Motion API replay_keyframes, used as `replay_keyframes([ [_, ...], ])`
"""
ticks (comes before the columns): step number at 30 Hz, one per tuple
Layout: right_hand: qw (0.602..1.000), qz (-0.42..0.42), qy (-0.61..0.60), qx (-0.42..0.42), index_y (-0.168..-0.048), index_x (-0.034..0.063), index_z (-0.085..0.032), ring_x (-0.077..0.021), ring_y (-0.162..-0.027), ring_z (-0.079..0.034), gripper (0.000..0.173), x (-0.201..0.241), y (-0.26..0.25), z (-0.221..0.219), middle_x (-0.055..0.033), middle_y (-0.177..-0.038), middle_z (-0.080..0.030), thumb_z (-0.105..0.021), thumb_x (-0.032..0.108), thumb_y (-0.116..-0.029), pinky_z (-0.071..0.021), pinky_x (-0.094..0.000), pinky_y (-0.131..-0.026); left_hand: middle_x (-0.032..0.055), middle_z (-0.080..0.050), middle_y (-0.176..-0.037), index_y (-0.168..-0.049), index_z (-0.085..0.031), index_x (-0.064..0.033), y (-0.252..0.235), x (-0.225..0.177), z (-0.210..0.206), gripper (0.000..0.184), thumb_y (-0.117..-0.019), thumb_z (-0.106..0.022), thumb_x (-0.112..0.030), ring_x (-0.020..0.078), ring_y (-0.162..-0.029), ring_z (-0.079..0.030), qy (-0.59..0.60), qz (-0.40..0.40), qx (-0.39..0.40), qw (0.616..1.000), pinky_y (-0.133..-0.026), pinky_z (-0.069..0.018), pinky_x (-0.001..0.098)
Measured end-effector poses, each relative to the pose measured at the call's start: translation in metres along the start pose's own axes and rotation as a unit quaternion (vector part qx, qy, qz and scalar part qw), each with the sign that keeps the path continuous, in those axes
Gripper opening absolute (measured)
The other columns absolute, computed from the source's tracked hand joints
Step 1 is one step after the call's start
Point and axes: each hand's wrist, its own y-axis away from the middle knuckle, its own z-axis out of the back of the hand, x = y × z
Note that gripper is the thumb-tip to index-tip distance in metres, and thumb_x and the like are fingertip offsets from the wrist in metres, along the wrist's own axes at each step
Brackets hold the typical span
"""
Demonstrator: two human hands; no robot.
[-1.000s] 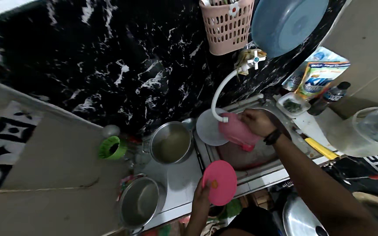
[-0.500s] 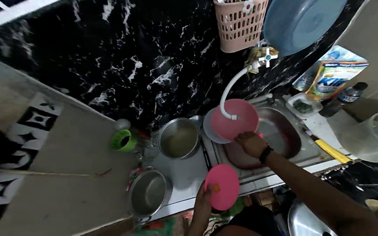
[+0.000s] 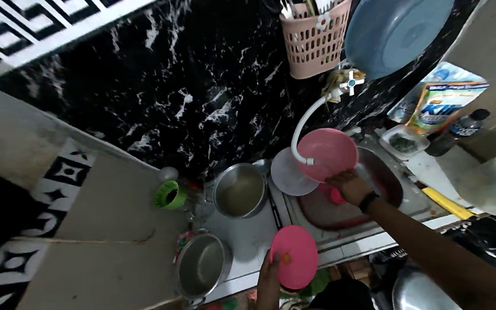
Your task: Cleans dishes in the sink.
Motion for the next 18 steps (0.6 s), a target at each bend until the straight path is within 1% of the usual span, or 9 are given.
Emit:
replay_keyframes([
  [2, 1.0, 0.015, 0.02, 0.015, -0.141, 0.0143, -0.062, -0.0464, -0.117, -0.062, 0.051, -0.002, 0.009, 0.008, -0.0228, -0.123, -0.069, -0.055, -0.006, -0.0949, -0.0385, -0.0653, -0.108, 0.0163, -0.065, -0.128, -0.149, -0.044, -0.0009, -0.004, 0.004, 0.002, 0.044, -0.1091, -0.043, -0.021, 0.0206, -0.11, -0.067, 0.005, 0.008, -0.001, 1.0, -0.095, -0.0568, 0.0416],
  [5, 0.998, 0.017, 0.029, 0.06, -0.141, 0.0119, -0.061, -0.0468, -0.119, -0.061, 0.05, 0.01, 0.021, 0.027, -0.0235, -0.123, -0.068, -0.06, -0.003, -0.0934, -0.038, -0.0639, -0.11, 0.0176, -0.065, -0.126, -0.149, -0.044, -0.0027, -0.01, -0.002, -0.004, 0.044, -0.1099, -0.043, -0.023, 0.0233, -0.108, -0.068, 0.003, 0.032, -0.011, 0.999, -0.09, -0.0579, 0.0443],
  [7, 0.994, -0.007, 0.027, 0.102, -0.141, 0.0103, -0.06, -0.0462, -0.122, -0.059, 0.048, 0.021, 0.026, 0.04, -0.0234, -0.126, -0.067, -0.059, -0.001, -0.095, -0.0374, -0.0629, -0.11, 0.0178, -0.064, -0.129, -0.15, -0.043, -0.0018, -0.011, -0.01, -0.01, 0.046, -0.1097, -0.043, -0.023, 0.023, -0.112, -0.067, 0.004, 0.031, -0.009, 0.999, -0.094, -0.0577, 0.0432],
  [9, 0.992, -0.028, 0.021, 0.124, -0.14, 0.0084, -0.061, -0.0464, -0.121, -0.059, 0.047, 0.03, 0.032, 0.051, -0.0242, -0.126, -0.066, -0.057, -0.003, -0.0947, -0.0371, -0.0634, -0.109, 0.018, -0.063, -0.13, -0.149, -0.044, -0.0006, -0.013, -0.014, -0.013, 0.046, -0.1095, -0.043, -0.023, 0.0227, -0.114, -0.066, 0.008, 0.015, 0.001, 1.0, -0.096, -0.0565, 0.0427],
  [10, 0.991, -0.036, 0.024, 0.13, -0.139, 0.0082, -0.061, -0.046, -0.121, -0.059, 0.046, 0.033, 0.036, 0.055, -0.0238, -0.126, -0.066, -0.056, -0.004, -0.0948, -0.0382, -0.0633, -0.108, 0.0179, -0.063, -0.131, -0.149, -0.044, -0.0005, -0.014, -0.015, -0.015, 0.046, -0.1093, -0.044, -0.023, 0.0225, -0.115, -0.065, 0.01, 0.01, 0.008, 1.0, -0.097, -0.0562, 0.0423],
  [13, 0.984, -0.053, 0.027, 0.17, -0.14, 0.0084, -0.06, -0.0453, -0.123, -0.058, 0.047, 0.042, 0.043, 0.061, -0.023, -0.129, -0.065, -0.056, -0.002, -0.0953, -0.0375, -0.0628, -0.109, 0.0176, -0.062, -0.132, -0.15, -0.042, -0.0004, -0.011, -0.017, -0.015, 0.046, -0.1093, -0.043, -0.022, 0.0219, -0.115, -0.065, 0.019, 0.017, 0.017, 1.0, -0.097, -0.0562, 0.0409],
  [16, 0.982, -0.074, 0.0, 0.171, -0.142, 0.0079, -0.059, -0.0444, -0.125, -0.057, 0.047, 0.051, 0.042, 0.067, -0.0224, -0.13, -0.065, -0.058, 0.001, -0.0949, -0.0372, -0.0623, -0.109, 0.0177, -0.063, -0.132, -0.15, -0.043, -0.001, -0.014, -0.021, -0.014, 0.045, -0.1096, -0.043, -0.021, 0.0226, -0.115, -0.065, 0.024, 0.016, 0.021, 0.999, -0.098, -0.0562, 0.0413],
  [18, 0.983, -0.094, -0.038, 0.154, -0.142, 0.0086, -0.058, -0.044, -0.125, -0.058, 0.047, 0.056, 0.041, 0.066, -0.0219, -0.131, -0.065, -0.058, 0.004, -0.0955, -0.0372, -0.0621, -0.11, 0.0178, -0.061, -0.134, -0.15, -0.042, -0.0009, -0.011, -0.022, -0.013, 0.046, -0.1095, -0.044, -0.021, 0.0224, -0.118, -0.064, 0.025, 0.022, 0.017, 0.999, -0.099, -0.0552, 0.0415],
])
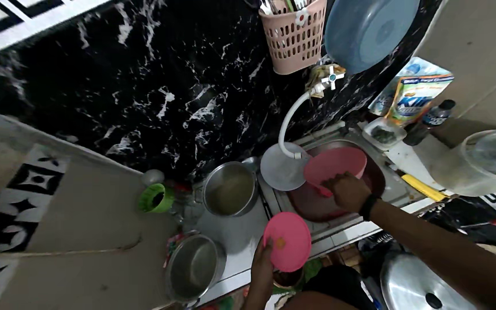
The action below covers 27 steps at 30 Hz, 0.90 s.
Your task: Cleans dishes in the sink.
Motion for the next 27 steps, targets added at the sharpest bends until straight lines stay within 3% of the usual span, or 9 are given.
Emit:
replay_keyframes([
  [4, 0.983, -0.023, -0.157, -0.091, -0.142, 0.0122, -0.06, -0.0421, -0.121, -0.062, 0.042, -0.001, -0.008, -0.007, -0.0211, -0.128, -0.067, -0.058, 0.016, -0.0999, -0.0435, -0.0628, -0.108, 0.0183, -0.064, -0.128, -0.149, -0.043, -0.0002, -0.002, -0.002, 0.005, 0.043, -0.1094, -0.044, -0.019, 0.0227, -0.111, -0.067, 0.021, -0.004, -0.032, 0.999, -0.095, -0.0568, 0.0419],
  [11, 0.921, -0.027, -0.31, -0.234, -0.134, 0.009, -0.066, -0.0351, -0.117, -0.067, 0.035, -0.006, -0.018, -0.031, -0.019, -0.124, -0.07, -0.059, 0.016, -0.1002, -0.0507, -0.0574, -0.103, 0.0181, -0.064, -0.128, -0.147, -0.046, -0.0009, 0.0, -0.006, 0.015, 0.041, -0.1098, -0.044, -0.018, 0.0233, -0.111, -0.067, 0.029, -0.009, -0.052, 0.998, -0.095, -0.0571, 0.0424],
  [14, 0.921, -0.034, -0.3, -0.246, -0.125, 0.0075, -0.069, -0.0356, -0.111, -0.069, 0.029, -0.006, -0.03, -0.039, -0.0185, -0.116, -0.072, -0.059, 0.019, -0.0998, -0.0523, -0.0585, -0.099, 0.0182, -0.064, -0.127, -0.148, -0.045, -0.0016, 0.001, -0.01, 0.015, 0.041, -0.11, -0.043, -0.018, 0.0234, -0.11, -0.067, 0.031, -0.004, -0.06, 0.998, -0.093, -0.0571, 0.042],
  [17, 0.937, -0.027, -0.27, -0.219, -0.12, 0.0024, -0.069, -0.036, -0.115, -0.066, 0.026, -0.006, -0.049, -0.046, -0.0192, -0.12, -0.069, -0.058, 0.018, -0.1017, -0.0506, -0.0572, -0.101, 0.019, -0.064, -0.127, -0.149, -0.042, -0.001, 0.002, -0.009, 0.013, 0.042, -0.1104, -0.042, -0.017, 0.0235, -0.108, -0.067, 0.037, 0.001, -0.065, 0.997, -0.092, -0.0577, 0.0413],
  [19, 0.951, -0.011, -0.219, -0.22, -0.121, 0.0004, -0.068, -0.039, -0.117, -0.065, 0.027, -0.006, -0.06, -0.049, -0.0219, -0.122, -0.068, -0.055, 0.013, -0.1019, -0.0498, -0.058, -0.102, 0.02, -0.063, -0.129, -0.15, -0.04, -0.0003, 0.002, -0.007, 0.012, 0.044, -0.1103, -0.042, -0.018, 0.0242, -0.111, -0.066, 0.027, 0.006, -0.066, 0.997, -0.093, -0.0568, 0.0422],
  [24, 0.976, 0.015, -0.098, -0.192, -0.13, 0.0056, -0.066, -0.0482, -0.127, -0.056, 0.032, -0.015, -0.075, -0.044, -0.0271, -0.133, -0.062, -0.055, 0.009, -0.1, -0.0413, -0.0661, -0.105, 0.019, -0.064, -0.126, -0.148, -0.043, -0.0009, 0.009, -0.008, 0.013, 0.043, -0.1105, -0.042, -0.02, 0.0236, -0.109, -0.067, 0.017, 0.003, -0.067, 0.998, -0.094, -0.0564, 0.0428],
  [27, 0.985, 0.011, -0.051, -0.162, -0.134, 0.007, -0.065, -0.0477, -0.131, -0.053, 0.036, -0.02, -0.071, -0.027, -0.0273, -0.138, -0.06, -0.056, 0.007, -0.0991, -0.0372, -0.0663, -0.109, 0.0193, -0.063, -0.127, -0.148, -0.043, -0.0004, 0.011, -0.008, 0.014, 0.042, -0.1103, -0.042, -0.019, 0.0236, -0.109, -0.066, 0.023, 0.002, -0.075, 0.997, -0.094, -0.0564, 0.0431],
])
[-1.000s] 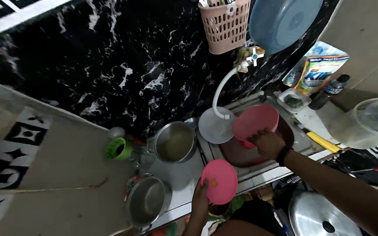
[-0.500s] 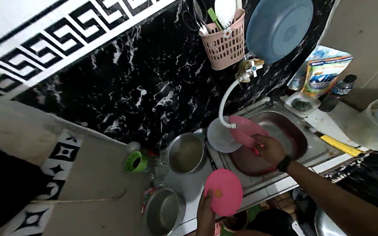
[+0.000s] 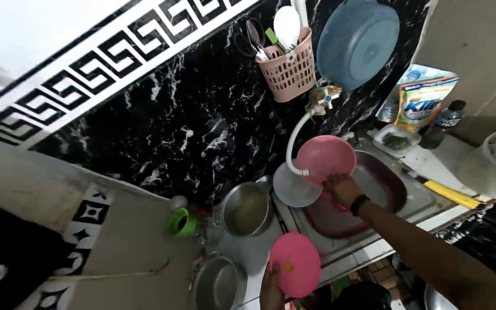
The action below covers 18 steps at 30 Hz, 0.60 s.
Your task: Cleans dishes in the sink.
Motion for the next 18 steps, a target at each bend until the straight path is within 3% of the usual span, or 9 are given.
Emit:
replay_keyframes([
  [6, 0.994, -0.034, 0.052, 0.089, -0.136, 0.0052, -0.064, -0.0458, -0.134, -0.05, 0.04, 0.004, 0.011, 0.035, -0.0277, -0.138, -0.058, -0.055, 0.0, -0.0972, -0.0332, -0.0631, -0.113, 0.0198, -0.063, -0.127, -0.149, -0.042, -0.0001, 0.001, 0.003, 0.001, 0.042, -0.1102, -0.042, -0.018, 0.0232, -0.109, -0.066, 0.003, 0.004, -0.011, 1.0, -0.094, -0.0562, 0.0427],
  [10, 0.993, -0.054, 0.007, 0.103, -0.136, 0.008, -0.064, -0.0454, -0.13, -0.054, 0.043, 0.007, 0.021, 0.049, -0.0254, -0.135, -0.061, -0.06, 0.002, -0.0943, -0.0359, -0.065, -0.111, 0.0187, -0.064, -0.123, -0.148, -0.043, -0.0003, 0.0, 0.007, 0.002, 0.042, -0.1102, -0.043, -0.019, 0.0222, -0.105, -0.068, 0.0, 0.003, -0.001, 1.0, -0.091, -0.0577, 0.0416],
  [15, 0.979, -0.107, -0.172, 0.012, -0.135, 0.0107, -0.066, -0.0395, -0.126, -0.06, 0.038, -0.008, 0.028, 0.05, -0.0203, -0.133, -0.065, -0.063, 0.011, -0.0978, -0.0443, -0.0608, -0.109, 0.0172, -0.066, -0.123, -0.148, -0.045, -0.0021, -0.005, 0.015, 0.007, 0.042, -0.1096, -0.045, -0.021, 0.0224, -0.105, -0.068, 0.009, -0.006, 0.003, 1.0, -0.09, -0.0585, 0.0419],
  [18, 0.939, -0.137, -0.307, -0.071, -0.126, 0.0086, -0.07, -0.0311, -0.111, -0.067, 0.03, -0.02, 0.037, 0.048, -0.0165, -0.119, -0.071, -0.068, 0.008, -0.0958, -0.0519, -0.0559, -0.1, 0.0169, -0.067, -0.121, -0.147, -0.046, -0.0028, -0.004, 0.013, 0.007, 0.042, -0.1095, -0.046, -0.021, 0.0228, -0.103, -0.069, 0.011, 0.0, -0.001, 1.0, -0.089, -0.0592, 0.0427],
])
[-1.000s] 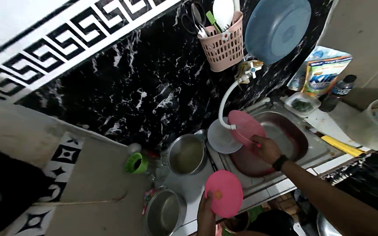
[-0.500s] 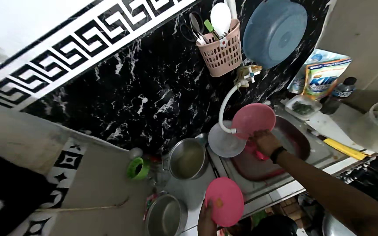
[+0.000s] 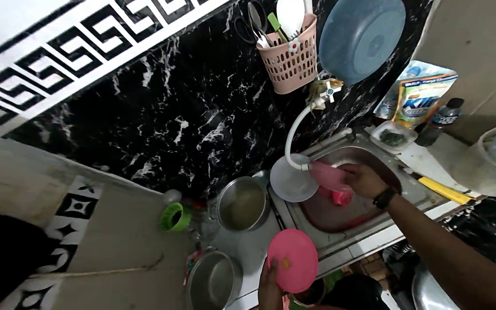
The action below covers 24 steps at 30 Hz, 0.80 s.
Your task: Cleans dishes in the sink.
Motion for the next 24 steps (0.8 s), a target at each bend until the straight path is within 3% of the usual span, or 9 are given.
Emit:
replay_keyframes([
  [2, 0.993, -0.007, -0.109, -0.046, -0.121, 0.0049, -0.07, -0.0259, -0.101, -0.069, 0.026, -0.012, 0.002, 0.001, -0.0154, -0.111, -0.072, -0.068, 0.005, -0.0954, -0.0561, -0.05, -0.093, 0.0173, -0.067, -0.12, -0.147, -0.045, -0.0016, 0.001, -0.002, -0.001, 0.041, -0.1097, -0.045, -0.02, 0.0224, -0.102, -0.07, -0.002, -0.001, -0.006, 1.0, -0.087, -0.0599, 0.0417],
  [5, 0.952, -0.067, -0.272, -0.126, -0.12, 0.0019, -0.066, -0.0193, -0.089, -0.067, 0.023, -0.022, 0.006, 0.001, -0.013, -0.103, -0.069, -0.064, 0.004, -0.097, -0.0569, -0.0413, -0.082, 0.0189, -0.065, -0.122, -0.149, -0.042, 0.0003, 0.003, -0.006, -0.005, 0.043, -0.11, -0.042, -0.019, 0.022, -0.102, -0.069, -0.007, 0.002, -0.011, 1.0, -0.086, -0.0599, 0.0411],
  [8, 0.903, -0.122, -0.344, -0.227, -0.123, 0.0043, -0.065, -0.0189, -0.09, -0.066, 0.026, -0.036, 0.004, 0.002, -0.0115, -0.105, -0.069, -0.063, 0.008, -0.0973, -0.0565, -0.0421, -0.081, 0.0191, -0.065, -0.123, -0.15, -0.042, -0.0017, 0.002, -0.006, -0.006, 0.043, -0.11, -0.043, -0.019, 0.0236, -0.103, -0.069, -0.001, 0.012, -0.017, 1.0, -0.086, -0.0601, 0.0422],
  [12, 0.849, -0.162, -0.39, -0.316, -0.123, 0.0045, -0.062, -0.0177, -0.091, -0.064, 0.034, -0.054, -0.004, 0.014, -0.009, -0.104, -0.065, -0.057, 0.032, -0.1035, -0.055, -0.0424, -0.082, 0.0173, -0.066, -0.123, -0.15, -0.042, -0.0021, -0.001, -0.002, -0.005, 0.044, -0.1101, -0.043, -0.02, 0.0222, -0.104, -0.069, -0.002, 0.002, 0.006, 1.0, -0.088, -0.0601, 0.0417],
  [14, 0.841, -0.166, -0.383, -0.345, -0.121, 0.0057, -0.063, -0.017, -0.091, -0.061, 0.043, -0.056, -0.007, 0.026, -0.0076, -0.103, -0.063, -0.054, 0.045, -0.1042, -0.053, -0.0429, -0.083, 0.0163, -0.066, -0.123, -0.15, -0.043, -0.0023, 0.0, -0.002, -0.006, 0.043, -0.1099, -0.043, -0.02, 0.0218, -0.105, -0.069, -0.002, -0.002, 0.015, 1.0, -0.088, -0.0598, 0.0415],
  [16, 0.818, -0.145, -0.411, -0.374, -0.125, 0.0064, -0.064, -0.0199, -0.098, -0.065, 0.052, -0.058, -0.013, 0.041, -0.0094, -0.109, -0.067, -0.052, 0.052, -0.103, -0.0549, -0.0472, -0.087, 0.0163, -0.066, -0.123, -0.149, -0.043, -0.0022, 0.001, -0.001, -0.007, 0.044, -0.1097, -0.043, -0.021, 0.022, -0.105, -0.069, -0.012, -0.005, 0.026, 1.0, -0.088, -0.0602, 0.0416],
  [18, 0.78, -0.086, -0.488, -0.383, -0.134, 0.0078, -0.06, -0.0198, -0.11, -0.067, 0.052, -0.057, -0.019, 0.06, -0.0085, -0.12, -0.069, -0.046, 0.05, -0.1064, -0.0569, -0.0462, -0.096, 0.0159, -0.066, -0.124, -0.15, -0.042, -0.0024, 0.003, -0.002, -0.011, 0.044, -0.11, -0.041, -0.021, 0.0212, -0.106, -0.069, -0.024, -0.004, 0.031, 0.999, -0.089, -0.0599, 0.041],
  [22, 0.712, 0.016, -0.575, -0.402, -0.142, 0.0117, -0.052, -0.0241, -0.114, -0.067, 0.051, -0.033, -0.016, 0.091, -0.0093, -0.126, -0.068, -0.03, 0.046, -0.1112, -0.0573, -0.0501, -0.096, 0.0157, -0.066, -0.125, -0.15, -0.042, -0.0019, 0.007, 0.001, -0.016, 0.045, -0.1097, -0.042, -0.021, 0.0209, -0.107, -0.069, -0.022, -0.006, 0.034, 0.999, -0.09, -0.0602, 0.0405],
  [24, 0.696, 0.066, -0.593, -0.401, -0.148, 0.013, -0.046, -0.0258, -0.125, -0.062, 0.055, -0.032, -0.014, 0.095, -0.0102, -0.137, -0.063, -0.023, 0.047, -0.1113, -0.0525, -0.0534, -0.104, 0.0157, -0.065, -0.128, -0.15, -0.042, -0.0009, 0.009, 0.004, -0.016, 0.045, -0.1094, -0.042, -0.021, 0.0205, -0.11, -0.068, -0.019, -0.016, 0.033, 0.999, -0.093, -0.0591, 0.0405],
])
